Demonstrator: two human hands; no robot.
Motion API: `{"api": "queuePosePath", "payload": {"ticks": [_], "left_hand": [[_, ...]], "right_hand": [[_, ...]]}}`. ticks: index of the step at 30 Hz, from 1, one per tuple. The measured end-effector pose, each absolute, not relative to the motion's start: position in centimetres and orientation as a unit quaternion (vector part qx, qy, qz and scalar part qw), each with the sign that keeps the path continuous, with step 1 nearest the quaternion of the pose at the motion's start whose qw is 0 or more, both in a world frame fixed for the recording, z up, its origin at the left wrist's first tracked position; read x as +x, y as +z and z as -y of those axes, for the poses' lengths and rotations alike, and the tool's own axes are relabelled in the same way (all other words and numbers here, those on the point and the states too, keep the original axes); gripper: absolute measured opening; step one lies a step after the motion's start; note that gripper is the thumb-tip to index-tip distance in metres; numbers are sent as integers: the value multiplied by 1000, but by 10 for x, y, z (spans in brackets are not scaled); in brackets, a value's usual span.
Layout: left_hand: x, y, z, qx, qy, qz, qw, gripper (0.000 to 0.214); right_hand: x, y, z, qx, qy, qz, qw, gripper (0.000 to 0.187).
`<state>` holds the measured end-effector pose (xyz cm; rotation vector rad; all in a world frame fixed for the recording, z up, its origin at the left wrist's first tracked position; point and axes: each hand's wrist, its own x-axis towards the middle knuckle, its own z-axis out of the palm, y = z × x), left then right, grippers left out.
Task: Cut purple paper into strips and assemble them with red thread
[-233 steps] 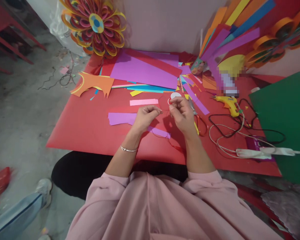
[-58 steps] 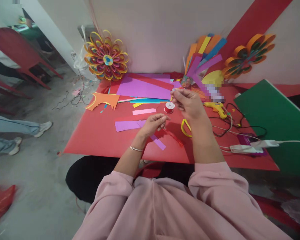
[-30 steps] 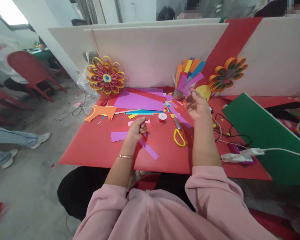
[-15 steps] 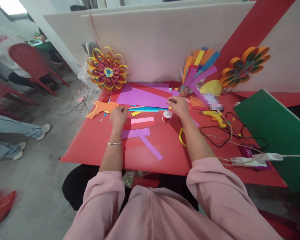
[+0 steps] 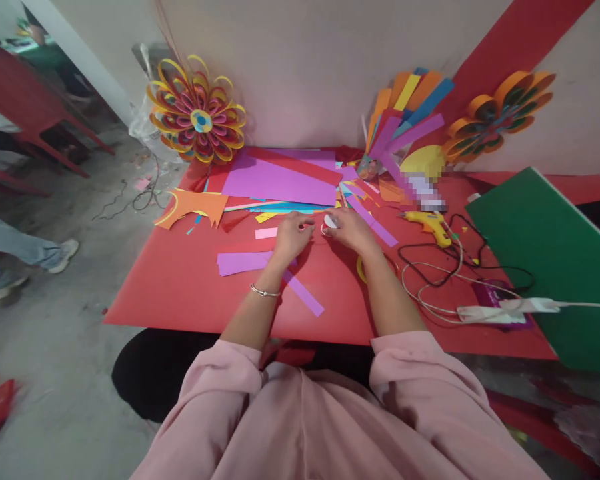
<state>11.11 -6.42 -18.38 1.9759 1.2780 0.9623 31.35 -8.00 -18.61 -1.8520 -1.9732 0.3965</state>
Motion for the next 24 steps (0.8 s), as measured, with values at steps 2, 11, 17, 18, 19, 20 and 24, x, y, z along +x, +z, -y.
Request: {"api": "queuePosePath", "payload": {"ticks": [2,11,17,18,19,20,24], "left_hand": [[118,-188,67,706,395,-470,352,20],[142,-200,81,462,474,-342,667,68],[142,-209,84,539,377,-387,646,34],[140,-210,84,590,365,-425,581,26],[139,-210,85,644,355,-453,504,18],[137,-210,86,693,343,-469,427,13],[130,-202,88,782,323,-464,264,17]], "right_hand": [[311,-193,80,-671,140,689,237,57],[307,-183,85,-571,267,615,474,64],[305,-185,78,-642,195,607,427,60],[305,-187,79,-666,167,613,392,57],[304,-189,79,-684,144,622,353,54],[304,-191,80,-695,129,634,315,52],[315,-188,86,-706,89,660,239,58]]}}
